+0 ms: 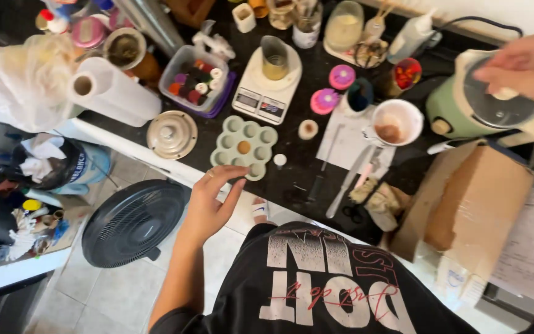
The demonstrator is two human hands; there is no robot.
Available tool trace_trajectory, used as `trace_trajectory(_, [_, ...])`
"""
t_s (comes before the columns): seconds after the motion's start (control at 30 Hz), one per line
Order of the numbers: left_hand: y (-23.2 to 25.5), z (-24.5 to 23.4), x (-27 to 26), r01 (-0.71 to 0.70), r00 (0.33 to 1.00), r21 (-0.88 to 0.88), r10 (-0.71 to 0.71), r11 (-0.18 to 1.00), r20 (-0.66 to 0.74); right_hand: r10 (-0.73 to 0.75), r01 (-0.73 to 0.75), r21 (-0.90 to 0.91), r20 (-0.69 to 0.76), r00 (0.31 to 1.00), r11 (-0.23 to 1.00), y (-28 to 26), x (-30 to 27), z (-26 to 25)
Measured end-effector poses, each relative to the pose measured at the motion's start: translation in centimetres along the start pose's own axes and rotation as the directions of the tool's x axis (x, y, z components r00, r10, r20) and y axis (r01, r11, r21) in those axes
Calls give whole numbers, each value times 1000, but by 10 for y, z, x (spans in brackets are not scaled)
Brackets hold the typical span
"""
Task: Preparing wax for candles by melting, stirring, and monitoring temperature in a pitcher.
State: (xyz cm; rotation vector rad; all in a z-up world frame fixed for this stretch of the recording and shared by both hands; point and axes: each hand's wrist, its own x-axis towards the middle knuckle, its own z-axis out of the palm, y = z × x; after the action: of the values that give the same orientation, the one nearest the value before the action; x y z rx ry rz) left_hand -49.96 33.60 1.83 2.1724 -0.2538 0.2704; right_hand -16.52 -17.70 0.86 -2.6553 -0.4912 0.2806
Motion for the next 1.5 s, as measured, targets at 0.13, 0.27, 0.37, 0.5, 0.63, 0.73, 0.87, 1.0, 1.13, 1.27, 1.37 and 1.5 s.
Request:
trace_trajectory(0.13, [-31,-19,-14,-16,996,-71,10,997,-84,-251,251,6,-18,968,968,-202,22,44])
trace_trajectory(0.27, [-56,-35,-13,-70,993,-215,89,974,80,115,-138,148,152,982,979,-302,86,157])
trace_trajectory(0.37, [-76,-53,-10,-32,990,-235,64,971,129,196,-184,138,-77,978,973,-270,147,267])
trace_trajectory(0.5, [-105,-80,-9,-20,988,-232,55,973,143,228,-160,233,-303,925,959,-272,171,310])
trace_trajectory(0.63, [-125,-97,-6,50,987,-247,-11,968,160,171,-72,218,-481,860,973,-265,187,330])
trace_trajectory(0.73, [-131,-101,-1,47,987,-252,-6,967,161,112,-5,176,-605,788,984,-263,189,338])
trace_trajectory(0.87, [-138,-98,5,-5,984,-261,51,965,171,10,155,203,-635,773,967,-281,166,328])
trace_trajectory(1.0, [-140,-91,10,-8,984,-256,53,967,171,-221,373,139,-601,768,917,-302,108,295])
trace_trajectory(1.13, [-133,-80,17,-69,993,-305,93,950,66,-270,436,135,-614,741,890,-315,54,261])
trace_trajectory(1.27, [-122,-66,14,-84,991,-301,110,950,71,-312,487,94,-660,683,868,-328,23,251])
trace_trajectory(1.37, [-114,-60,14,-84,991,-309,111,947,71,-323,501,123,-628,708,857,-320,0,247])
trace_trajectory(1.5, [-107,-51,10,-72,991,-298,102,952,86,-311,484,67,-689,655,873,-321,-17,243])
